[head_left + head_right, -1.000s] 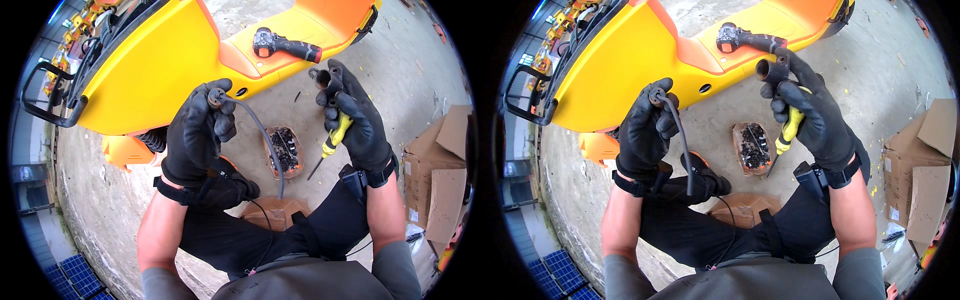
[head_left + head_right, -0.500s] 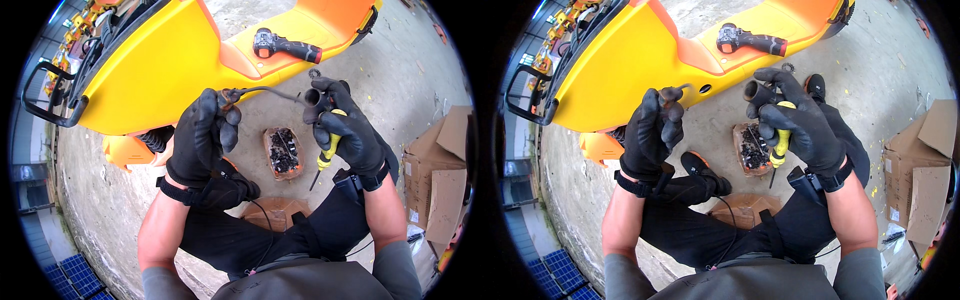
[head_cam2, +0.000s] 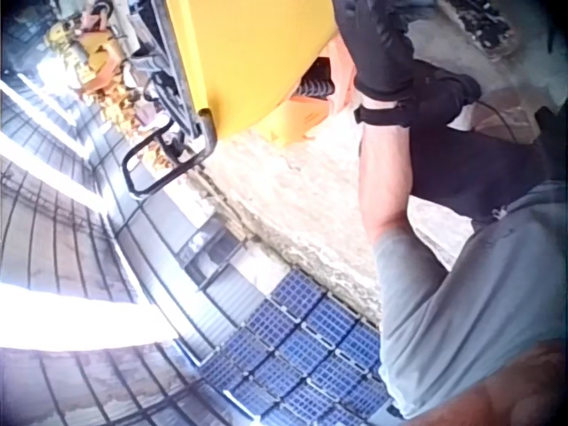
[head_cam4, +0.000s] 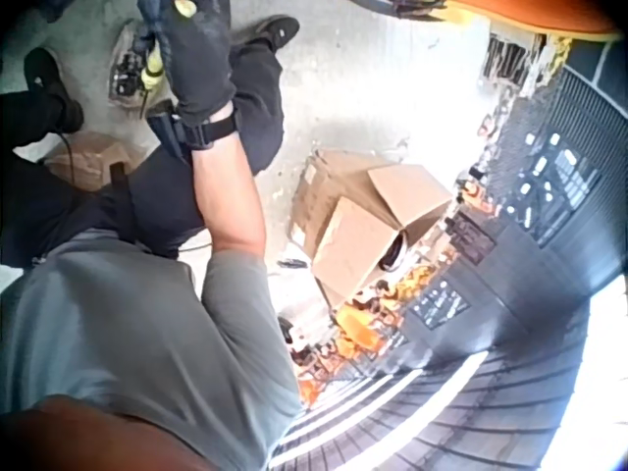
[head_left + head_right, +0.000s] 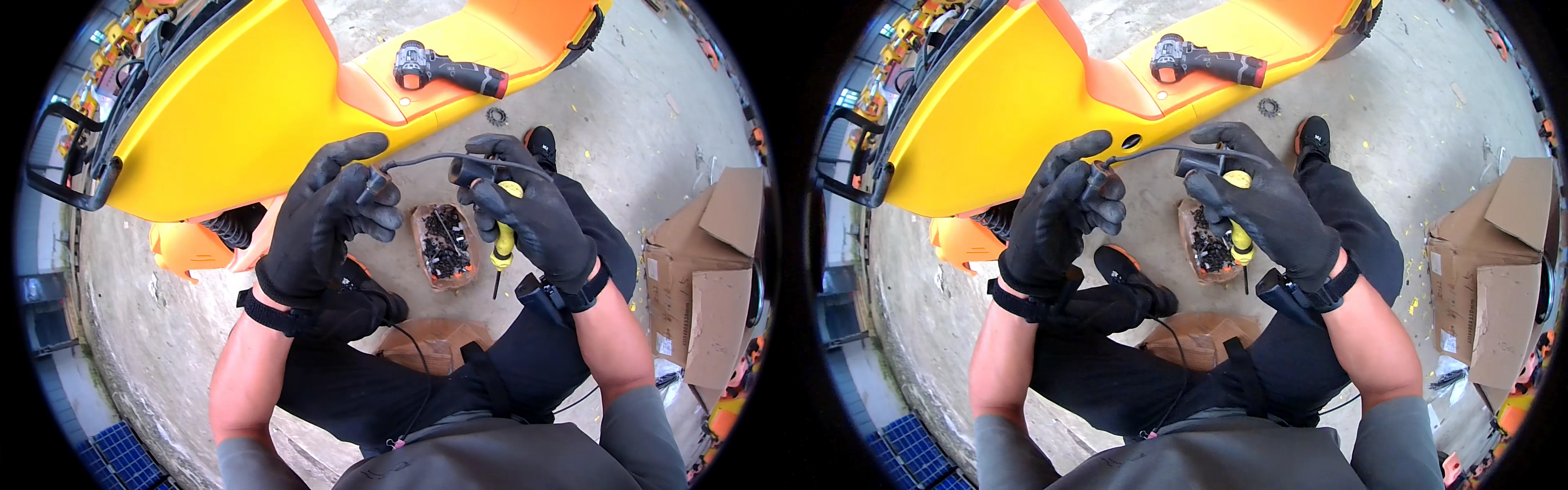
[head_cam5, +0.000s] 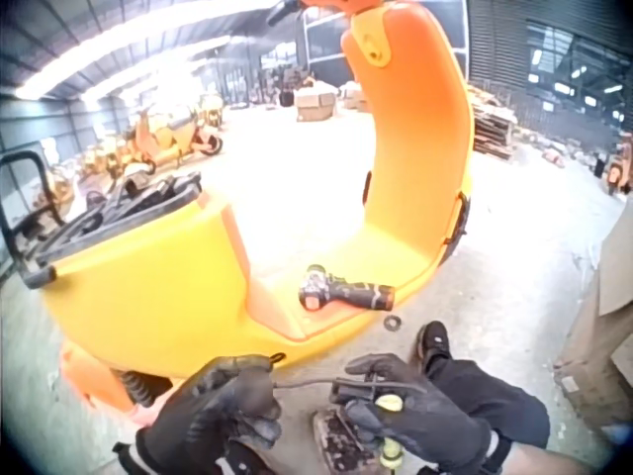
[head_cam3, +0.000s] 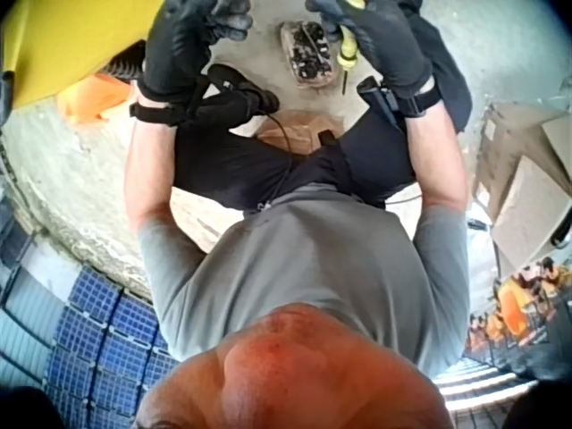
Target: The person unscrews and removes a small component from a yellow motorcycle frame, using a screwdriver to detach a cable and inspect the internal connector.
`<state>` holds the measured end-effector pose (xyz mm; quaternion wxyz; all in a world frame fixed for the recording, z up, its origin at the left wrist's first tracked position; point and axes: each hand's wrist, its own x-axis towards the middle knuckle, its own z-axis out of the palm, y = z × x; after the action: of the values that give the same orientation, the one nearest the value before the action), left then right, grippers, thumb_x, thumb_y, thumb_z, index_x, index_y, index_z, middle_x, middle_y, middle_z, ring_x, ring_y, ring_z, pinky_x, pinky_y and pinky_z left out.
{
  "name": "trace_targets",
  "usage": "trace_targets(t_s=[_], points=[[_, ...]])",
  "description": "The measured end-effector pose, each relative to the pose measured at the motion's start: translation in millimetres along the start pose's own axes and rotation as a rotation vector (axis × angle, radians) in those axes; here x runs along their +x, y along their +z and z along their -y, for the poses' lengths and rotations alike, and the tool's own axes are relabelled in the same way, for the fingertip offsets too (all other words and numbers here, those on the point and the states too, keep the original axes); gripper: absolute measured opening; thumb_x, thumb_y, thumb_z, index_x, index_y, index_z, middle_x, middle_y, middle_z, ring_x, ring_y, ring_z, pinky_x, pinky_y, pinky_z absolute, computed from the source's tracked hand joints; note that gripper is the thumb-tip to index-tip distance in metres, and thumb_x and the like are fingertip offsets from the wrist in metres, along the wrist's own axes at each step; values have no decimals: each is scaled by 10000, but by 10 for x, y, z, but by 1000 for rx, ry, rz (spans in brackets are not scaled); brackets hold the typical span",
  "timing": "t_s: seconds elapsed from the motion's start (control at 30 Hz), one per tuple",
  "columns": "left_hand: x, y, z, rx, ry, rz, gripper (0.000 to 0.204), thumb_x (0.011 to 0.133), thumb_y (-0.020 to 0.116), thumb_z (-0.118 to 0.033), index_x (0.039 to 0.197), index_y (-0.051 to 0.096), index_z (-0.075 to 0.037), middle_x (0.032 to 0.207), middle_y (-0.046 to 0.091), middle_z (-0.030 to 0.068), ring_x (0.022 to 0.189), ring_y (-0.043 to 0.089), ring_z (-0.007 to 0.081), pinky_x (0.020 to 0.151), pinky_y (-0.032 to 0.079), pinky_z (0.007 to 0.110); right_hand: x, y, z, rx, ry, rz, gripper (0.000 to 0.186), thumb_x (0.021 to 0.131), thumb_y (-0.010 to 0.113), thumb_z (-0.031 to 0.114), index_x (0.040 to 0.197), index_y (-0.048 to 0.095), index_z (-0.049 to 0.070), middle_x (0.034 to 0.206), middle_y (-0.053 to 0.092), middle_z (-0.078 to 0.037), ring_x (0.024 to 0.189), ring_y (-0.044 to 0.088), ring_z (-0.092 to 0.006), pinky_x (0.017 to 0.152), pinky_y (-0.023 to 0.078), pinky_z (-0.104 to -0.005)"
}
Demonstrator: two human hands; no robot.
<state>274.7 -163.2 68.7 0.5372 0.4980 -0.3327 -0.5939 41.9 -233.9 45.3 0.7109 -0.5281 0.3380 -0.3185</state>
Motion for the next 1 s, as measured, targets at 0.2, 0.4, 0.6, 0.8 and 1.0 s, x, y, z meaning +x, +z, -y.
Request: trace_targets(t_s=[0.2,0.4,0.6,0.8,1.0], points=[[-19,11,8,128,-98,166,407,1044,488,-304,1305,568,-2,874,637,96,655,627,134,600,521,251,2,15,-52,9,23,50,334,993,640,224,1258,546,42,1061,657,-55,898,607,-87,789,507,-236],[-55,95,-39,157,-165,207,453,1052,464,-349,1304,571,13,843,636,89,618,621,132,572,519,249,38,-9,-126,-161,-46,30,254,1031,575,223,1192,585,27,1021,649,-53,817,610,-84,709,510,-238],[-79,110,27,30,-45,227,473,1038,494,-317,1362,534,25,871,661,99,653,655,146,617,547,244,70,32,-169,-34,75,43,222,1037,564,181,1183,589,15,1080,653,-78,1003,658,-126,889,527,-263],[-54,150,-62,2,-195,232,472,989,565,-202,1392,502,37,916,683,124,759,701,192,656,568,262,60,10,-201,-128,50,59,217,1035,566,181,1173,584,14,1059,659,-76,1000,655,-123,881,528,-268],[-43,121,-50,37,-207,242,543,945,654,-211,1408,488,16,989,677,129,819,703,202,725,576,296,41,25,-143,-133,66,44,229,1026,575,191,1173,587,16,1056,662,-79,970,643,-112,890,520,-273]])
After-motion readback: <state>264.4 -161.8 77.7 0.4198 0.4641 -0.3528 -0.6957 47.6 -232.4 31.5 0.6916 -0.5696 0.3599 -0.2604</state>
